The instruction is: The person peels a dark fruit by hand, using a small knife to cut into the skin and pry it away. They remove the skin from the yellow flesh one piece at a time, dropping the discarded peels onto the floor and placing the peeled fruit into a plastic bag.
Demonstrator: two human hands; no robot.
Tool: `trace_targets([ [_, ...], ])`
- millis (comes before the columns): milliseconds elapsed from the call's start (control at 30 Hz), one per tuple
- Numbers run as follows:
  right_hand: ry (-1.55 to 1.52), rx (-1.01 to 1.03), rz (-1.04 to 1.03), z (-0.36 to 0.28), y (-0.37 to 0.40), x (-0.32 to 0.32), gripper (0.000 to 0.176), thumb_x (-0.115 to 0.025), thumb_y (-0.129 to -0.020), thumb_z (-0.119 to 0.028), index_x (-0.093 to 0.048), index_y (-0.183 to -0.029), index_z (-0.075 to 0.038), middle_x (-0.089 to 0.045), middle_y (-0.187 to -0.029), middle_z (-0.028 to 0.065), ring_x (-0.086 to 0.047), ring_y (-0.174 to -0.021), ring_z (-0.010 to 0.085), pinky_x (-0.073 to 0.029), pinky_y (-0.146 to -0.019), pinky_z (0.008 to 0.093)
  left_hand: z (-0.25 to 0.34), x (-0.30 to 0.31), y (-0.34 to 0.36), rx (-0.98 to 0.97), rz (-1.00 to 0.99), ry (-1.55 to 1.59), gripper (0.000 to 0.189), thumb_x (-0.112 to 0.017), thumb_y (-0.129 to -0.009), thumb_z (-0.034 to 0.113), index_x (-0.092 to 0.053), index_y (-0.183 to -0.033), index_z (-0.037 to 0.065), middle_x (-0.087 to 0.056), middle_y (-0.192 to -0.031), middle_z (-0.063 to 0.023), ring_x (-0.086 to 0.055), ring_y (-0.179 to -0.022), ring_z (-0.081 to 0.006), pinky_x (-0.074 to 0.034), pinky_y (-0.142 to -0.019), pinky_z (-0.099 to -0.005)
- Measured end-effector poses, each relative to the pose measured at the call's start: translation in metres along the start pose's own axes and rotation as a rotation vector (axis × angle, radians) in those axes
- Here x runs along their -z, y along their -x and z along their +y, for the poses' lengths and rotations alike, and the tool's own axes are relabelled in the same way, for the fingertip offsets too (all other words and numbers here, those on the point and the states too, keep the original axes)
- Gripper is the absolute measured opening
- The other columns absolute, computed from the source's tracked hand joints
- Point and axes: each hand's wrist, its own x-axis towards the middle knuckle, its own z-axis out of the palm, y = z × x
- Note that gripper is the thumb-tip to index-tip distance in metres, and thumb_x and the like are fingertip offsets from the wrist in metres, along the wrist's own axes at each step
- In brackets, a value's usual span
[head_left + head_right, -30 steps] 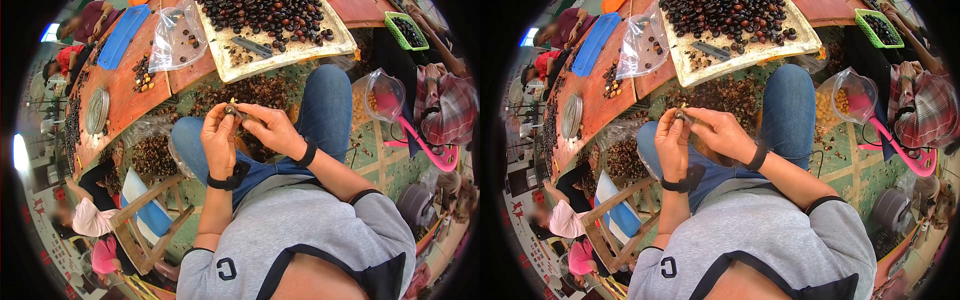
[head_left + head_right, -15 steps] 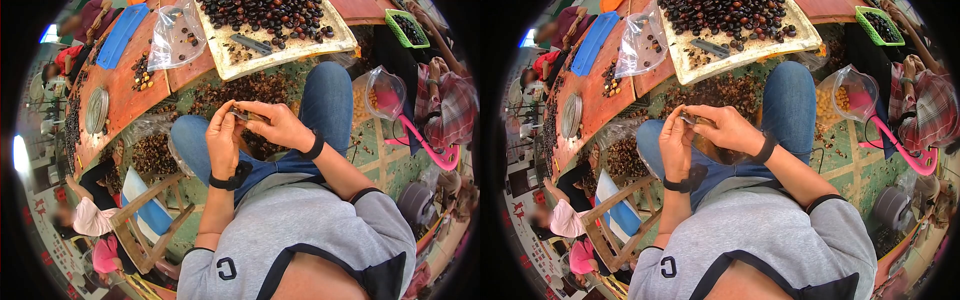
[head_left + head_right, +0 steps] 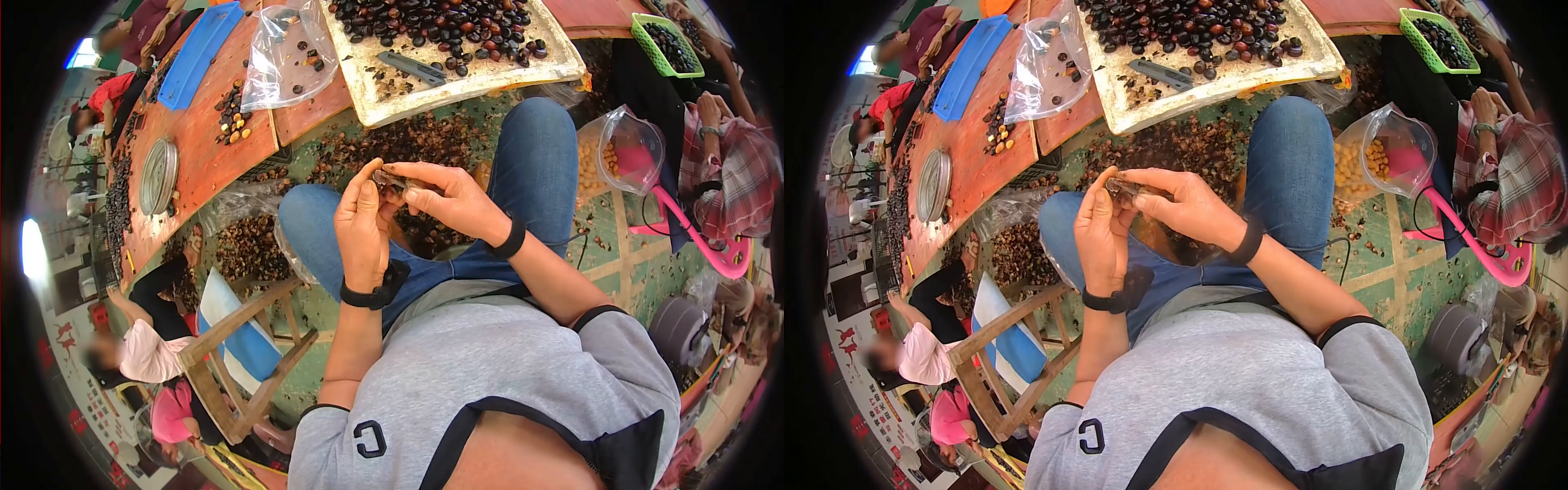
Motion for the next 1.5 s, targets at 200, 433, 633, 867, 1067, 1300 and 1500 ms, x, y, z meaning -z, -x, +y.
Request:
trace_targets([
  [200, 0.340, 0.086, -0.035, -0.017, 0.004, 0.002, 0.041, -0.061, -0.088, -0.010, -0.057, -0.127, -0.002, -0.067, -0.114, 0.0129, -0.064, -0.101, 0.0177, -0.050, -0.086, 0.0301, -0.003, 0.000, 0.001, -0.035, -0.017, -0.023, 0.032, -0.049, -0.101, 0.018, -0.054, -0.127, -0.001, -0.062, -0.104, -0.0055, -0.061, -0.088, -0.0121, -0.054, -0.081, -0.0283],
  [433, 0.404, 0.218, 0.008, -0.005, 0.004, 0.000, 0.039, -0.064, -0.086, -0.012, -0.059, -0.123, -0.003, -0.068, -0.108, 0.0156, -0.068, -0.097, 0.0237, -0.053, -0.081, 0.0323, -0.002, 0.001, 0.003, -0.062, -0.015, -0.126, 0.034, -0.048, -0.101, 0.018, -0.052, -0.128, -0.001, -0.062, -0.106, -0.0058, -0.060, -0.092, -0.0119, -0.053, -0.083, -0.0272],
  [633, 0.588, 0.355, 0.103, -0.003, 0.004, -0.008, 0.036, -0.063, -0.084, -0.011, -0.061, -0.120, -0.005, -0.068, -0.103, 0.0165, -0.067, -0.092, 0.0301, -0.054, -0.076, 0.0355, -0.005, 0.000, 0.003, -0.041, -0.017, -0.062, 0.035, -0.047, -0.101, 0.019, -0.050, -0.129, -0.002, -0.062, -0.110, -0.0070, -0.060, -0.096, -0.0127, -0.052, -0.086, -0.0276],
  [867, 0.574, 0.449, 0.119, 0.003, 0.001, -0.007, 0.042, -0.065, -0.085, -0.007, -0.058, -0.126, -0.003, -0.068, -0.097, 0.0157, -0.067, -0.084, 0.0270, -0.052, -0.071, 0.0357, -0.007, -0.006, 0.003, -0.039, 0.030, -0.047, 0.033, -0.047, -0.102, 0.020, -0.054, -0.127, 0.000, -0.061, -0.104, -0.0041, -0.060, -0.089, -0.0107, -0.053, -0.079, -0.0256],
  [1067, 0.615, 0.349, 0.011, -0.010, 0.005, 0.000, 0.040, -0.063, -0.084, -0.010, -0.058, -0.124, -0.004, -0.067, -0.100, 0.0179, -0.066, -0.088, 0.0337, -0.053, -0.073, 0.0380, -0.010, 0.006, 0.002, -0.021, -0.053, -0.054, 0.037, -0.046, -0.102, 0.022, -0.050, -0.130, -0.002, -0.062, -0.109, -0.0071, -0.060, -0.094, -0.0127, -0.052, -0.085, -0.0280],
  [1300, 0.610, 0.393, 0.060, 0.002, 0.009, -0.005, 0.038, -0.063, -0.084, -0.012, -0.060, -0.122, -0.006, -0.067, -0.094, 0.0158, -0.066, -0.084, 0.0324, -0.053, -0.070, 0.0383, -0.009, 0.000, 0.011, -0.022, -0.014, -0.108, 0.038, -0.046, -0.102, 0.023, -0.050, -0.130, -0.002, -0.062, -0.110, -0.0080, -0.060, -0.095, -0.0129, -0.052, -0.085, -0.0292],
  [1500, 0.639, 0.376, 0.154, 0.001, 0.012, -0.014, 0.035, -0.062, -0.086, -0.012, -0.062, -0.121, -0.009, -0.065, -0.088, 0.0131, -0.065, -0.079, 0.0310, -0.053, -0.068, 0.0374, -0.009, -0.003, 0.011, -0.023, 0.022, -0.079, 0.037, -0.047, -0.101, 0.021, -0.050, -0.129, -0.002, -0.062, -0.111, -0.0083, -0.060, -0.096, -0.0129, -0.052, -0.085, -0.0284],
])
